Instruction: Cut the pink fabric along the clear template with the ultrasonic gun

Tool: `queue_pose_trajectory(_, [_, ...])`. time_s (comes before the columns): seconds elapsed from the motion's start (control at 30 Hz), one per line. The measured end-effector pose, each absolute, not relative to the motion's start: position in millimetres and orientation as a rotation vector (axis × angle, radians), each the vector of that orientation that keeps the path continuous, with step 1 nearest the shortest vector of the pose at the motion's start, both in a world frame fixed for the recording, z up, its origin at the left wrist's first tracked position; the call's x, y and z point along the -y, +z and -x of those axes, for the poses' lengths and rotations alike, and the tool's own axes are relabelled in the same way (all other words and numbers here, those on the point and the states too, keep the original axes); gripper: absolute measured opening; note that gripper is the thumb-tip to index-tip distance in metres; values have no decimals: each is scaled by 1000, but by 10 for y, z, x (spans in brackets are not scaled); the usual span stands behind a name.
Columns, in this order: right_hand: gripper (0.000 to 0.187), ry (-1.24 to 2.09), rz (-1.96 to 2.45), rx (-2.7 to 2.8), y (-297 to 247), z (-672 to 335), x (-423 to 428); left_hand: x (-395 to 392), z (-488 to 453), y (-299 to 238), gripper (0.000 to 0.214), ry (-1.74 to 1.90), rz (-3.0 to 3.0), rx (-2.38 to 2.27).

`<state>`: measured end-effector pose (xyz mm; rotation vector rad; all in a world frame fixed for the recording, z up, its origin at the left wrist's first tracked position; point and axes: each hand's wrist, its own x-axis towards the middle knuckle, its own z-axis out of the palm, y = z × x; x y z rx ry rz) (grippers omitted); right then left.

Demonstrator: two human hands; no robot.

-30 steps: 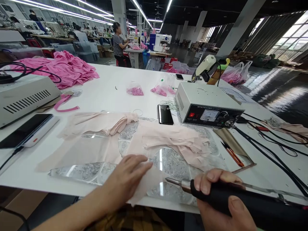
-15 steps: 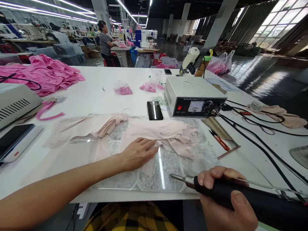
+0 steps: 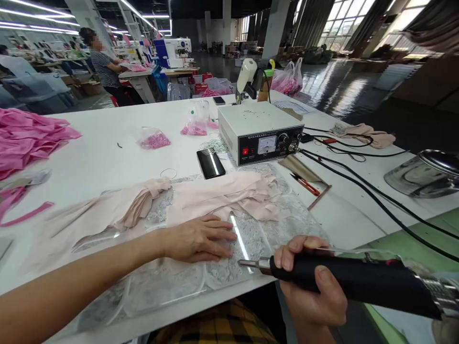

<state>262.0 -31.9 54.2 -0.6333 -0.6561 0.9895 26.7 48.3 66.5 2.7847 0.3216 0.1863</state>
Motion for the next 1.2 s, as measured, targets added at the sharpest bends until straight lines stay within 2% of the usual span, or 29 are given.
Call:
queue_pose_trajectory(0.3, [18, 956, 644, 704, 577, -2512, 337, -438, -286, 378, 25, 421, -2767, -410])
queue_pose_trajectory(0.53, [19, 936, 680, 666, 631, -2525, 324, -354, -385, 352, 25, 588, -2742, -507])
queue_pose_trajectory(1.0, [19, 878, 699, 684, 575, -2519, 343, -385, -388, 340, 24, 631, -2767, -417])
queue_pose_trajectory(1.2, [18, 852, 738, 689, 587, -2504, 367, -459, -393, 556, 22, 506, -2817, -92])
